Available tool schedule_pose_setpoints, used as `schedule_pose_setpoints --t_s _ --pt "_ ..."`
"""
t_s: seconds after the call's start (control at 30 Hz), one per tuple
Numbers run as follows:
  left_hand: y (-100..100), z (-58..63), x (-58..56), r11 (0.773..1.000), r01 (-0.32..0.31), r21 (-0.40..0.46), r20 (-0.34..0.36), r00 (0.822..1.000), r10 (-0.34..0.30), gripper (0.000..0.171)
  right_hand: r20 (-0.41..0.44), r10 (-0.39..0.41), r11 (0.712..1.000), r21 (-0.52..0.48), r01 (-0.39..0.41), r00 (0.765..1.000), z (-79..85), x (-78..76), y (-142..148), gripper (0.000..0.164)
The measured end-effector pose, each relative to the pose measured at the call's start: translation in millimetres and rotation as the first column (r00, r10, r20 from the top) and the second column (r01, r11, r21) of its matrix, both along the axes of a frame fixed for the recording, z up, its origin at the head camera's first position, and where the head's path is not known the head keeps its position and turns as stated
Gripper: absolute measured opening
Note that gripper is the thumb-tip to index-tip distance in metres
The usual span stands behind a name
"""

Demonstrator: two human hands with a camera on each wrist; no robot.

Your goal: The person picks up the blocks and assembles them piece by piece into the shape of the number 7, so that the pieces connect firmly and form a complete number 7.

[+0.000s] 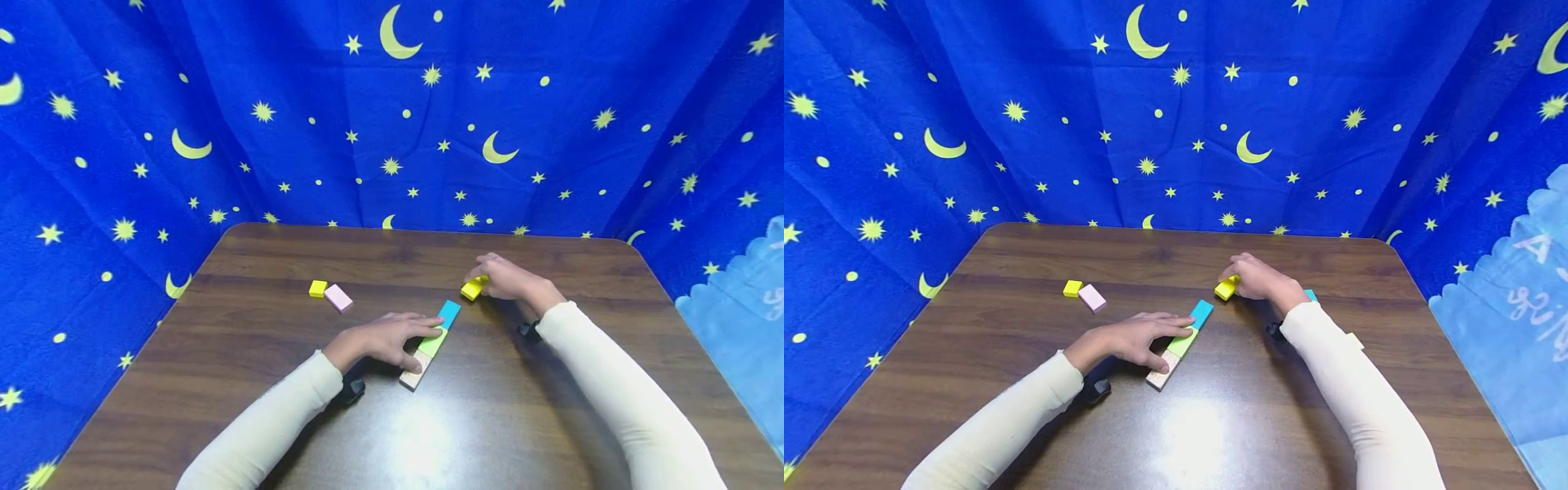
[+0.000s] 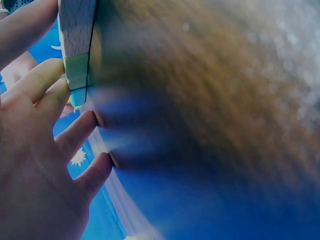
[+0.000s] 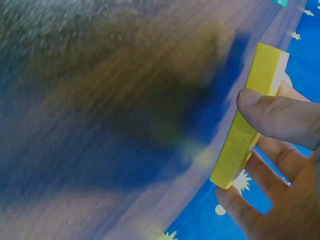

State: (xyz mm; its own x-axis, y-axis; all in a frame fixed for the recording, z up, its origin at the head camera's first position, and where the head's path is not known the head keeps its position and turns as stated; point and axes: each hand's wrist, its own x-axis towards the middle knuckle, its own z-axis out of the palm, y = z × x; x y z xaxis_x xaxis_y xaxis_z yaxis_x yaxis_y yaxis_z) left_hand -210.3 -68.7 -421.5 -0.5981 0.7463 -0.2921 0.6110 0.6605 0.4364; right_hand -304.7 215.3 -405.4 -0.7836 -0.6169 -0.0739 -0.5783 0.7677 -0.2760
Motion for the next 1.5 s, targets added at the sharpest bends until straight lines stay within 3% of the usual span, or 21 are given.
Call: schedule_pose_setpoints --t_s 0.67,1.0,1.27,1.5 --pt "1 -0.9 -0.6 1.0 -0.001 -0.004 0.004 1.0 0.001 0.072 0.047 0.013 1.0 0.0 -0.013 0.999 -7.6 2.1 -21 0.042" --pt "0 -0.8 -0.5 1.0 0.005 0.015 0.004 1.0 -0.005 0.073 -0.018 0.053 0.998 -0.03 -0.054 0.998 -11.7 6.2 -22 0.04" --pt "0 -1.3 -1.0 1.0 0.007 0.017 -0.016 1.0 -0.006 0.074 -0.01 0.051 0.997 -0.052 -0.051 0.999 -12.2 6.1 -20 0.041" --pt "0 -1.6 0.6 0.999 0.024 0.029 -0.041 0.999 -0.023 0.075 -0.059 0.104 0.991 -0.083 -0.109 0.993 -16.5 5.2 -19 0.04"
